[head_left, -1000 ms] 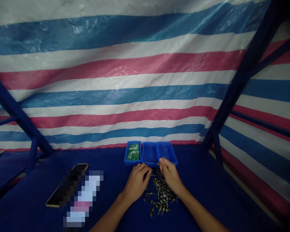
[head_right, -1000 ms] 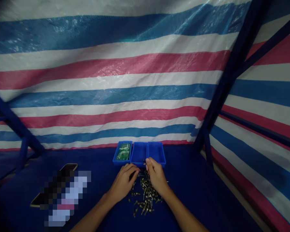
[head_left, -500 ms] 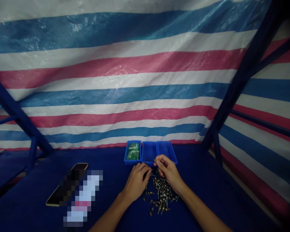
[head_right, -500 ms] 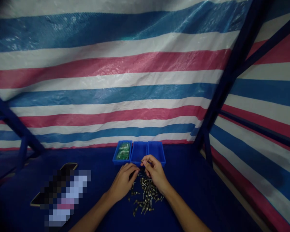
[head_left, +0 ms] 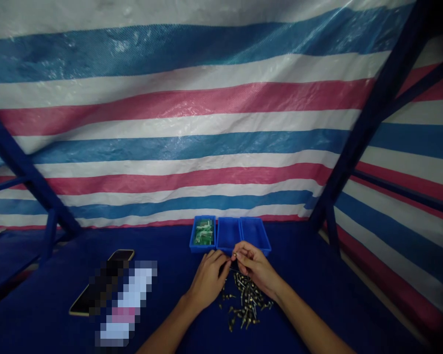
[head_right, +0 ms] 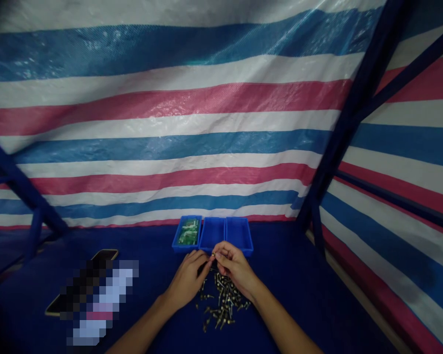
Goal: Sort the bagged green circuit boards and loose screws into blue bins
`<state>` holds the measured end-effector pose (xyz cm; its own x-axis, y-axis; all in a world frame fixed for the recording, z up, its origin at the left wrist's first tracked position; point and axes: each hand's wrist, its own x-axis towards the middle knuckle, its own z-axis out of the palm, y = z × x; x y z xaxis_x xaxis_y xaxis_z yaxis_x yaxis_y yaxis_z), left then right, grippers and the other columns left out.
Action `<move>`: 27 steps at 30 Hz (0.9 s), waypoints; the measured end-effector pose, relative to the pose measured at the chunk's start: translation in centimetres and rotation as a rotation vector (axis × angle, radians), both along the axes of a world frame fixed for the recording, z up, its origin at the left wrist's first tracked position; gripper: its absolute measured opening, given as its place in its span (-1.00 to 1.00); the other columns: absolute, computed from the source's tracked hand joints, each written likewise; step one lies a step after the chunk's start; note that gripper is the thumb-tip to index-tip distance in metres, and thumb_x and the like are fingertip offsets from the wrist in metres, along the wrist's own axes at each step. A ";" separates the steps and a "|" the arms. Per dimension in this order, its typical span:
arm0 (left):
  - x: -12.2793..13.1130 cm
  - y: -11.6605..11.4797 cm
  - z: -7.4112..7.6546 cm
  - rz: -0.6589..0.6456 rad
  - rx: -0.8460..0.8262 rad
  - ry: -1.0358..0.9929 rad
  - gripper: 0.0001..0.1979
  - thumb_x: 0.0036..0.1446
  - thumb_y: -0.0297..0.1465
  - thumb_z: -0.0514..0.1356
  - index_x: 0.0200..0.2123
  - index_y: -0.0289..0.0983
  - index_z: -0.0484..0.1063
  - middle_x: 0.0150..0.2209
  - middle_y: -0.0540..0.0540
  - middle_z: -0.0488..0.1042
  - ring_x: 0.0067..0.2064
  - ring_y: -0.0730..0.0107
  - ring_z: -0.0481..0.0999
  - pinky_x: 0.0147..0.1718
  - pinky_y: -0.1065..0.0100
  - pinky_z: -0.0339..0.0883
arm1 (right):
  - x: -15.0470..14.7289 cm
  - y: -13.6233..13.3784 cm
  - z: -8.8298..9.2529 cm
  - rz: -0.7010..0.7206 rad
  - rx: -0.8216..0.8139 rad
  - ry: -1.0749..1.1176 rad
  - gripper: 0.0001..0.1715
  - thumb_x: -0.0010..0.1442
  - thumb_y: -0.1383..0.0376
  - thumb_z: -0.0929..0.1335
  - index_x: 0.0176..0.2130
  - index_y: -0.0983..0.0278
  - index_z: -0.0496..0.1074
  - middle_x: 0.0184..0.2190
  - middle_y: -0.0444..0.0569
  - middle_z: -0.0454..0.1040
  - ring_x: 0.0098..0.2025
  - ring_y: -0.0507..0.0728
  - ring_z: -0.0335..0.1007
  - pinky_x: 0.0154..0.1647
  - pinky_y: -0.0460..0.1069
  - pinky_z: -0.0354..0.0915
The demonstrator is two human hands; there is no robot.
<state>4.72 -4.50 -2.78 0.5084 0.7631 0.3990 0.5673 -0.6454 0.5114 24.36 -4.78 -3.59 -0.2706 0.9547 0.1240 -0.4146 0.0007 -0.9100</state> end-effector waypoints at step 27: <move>-0.1 -0.2 0.2 0.006 -0.011 -0.009 -0.75 0.51 -0.36 0.05 -0.08 -0.13 0.56 -0.10 -0.04 0.58 -0.06 0.23 0.51 -0.02 0.18 0.33 | 0.5 0.6 0.5 -0.240 -0.093 0.048 -0.57 0.19 -0.01 0.56 -0.26 0.28 0.52 -0.38 -0.12 0.49 -0.67 -0.17 -0.03 -0.70 -0.17 -0.14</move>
<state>4.60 -4.66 -2.56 0.5006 0.7702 0.3952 0.5662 -0.6366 0.5235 24.90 -4.18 -3.05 -0.0313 0.9987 0.0398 -0.4550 0.0212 -0.8902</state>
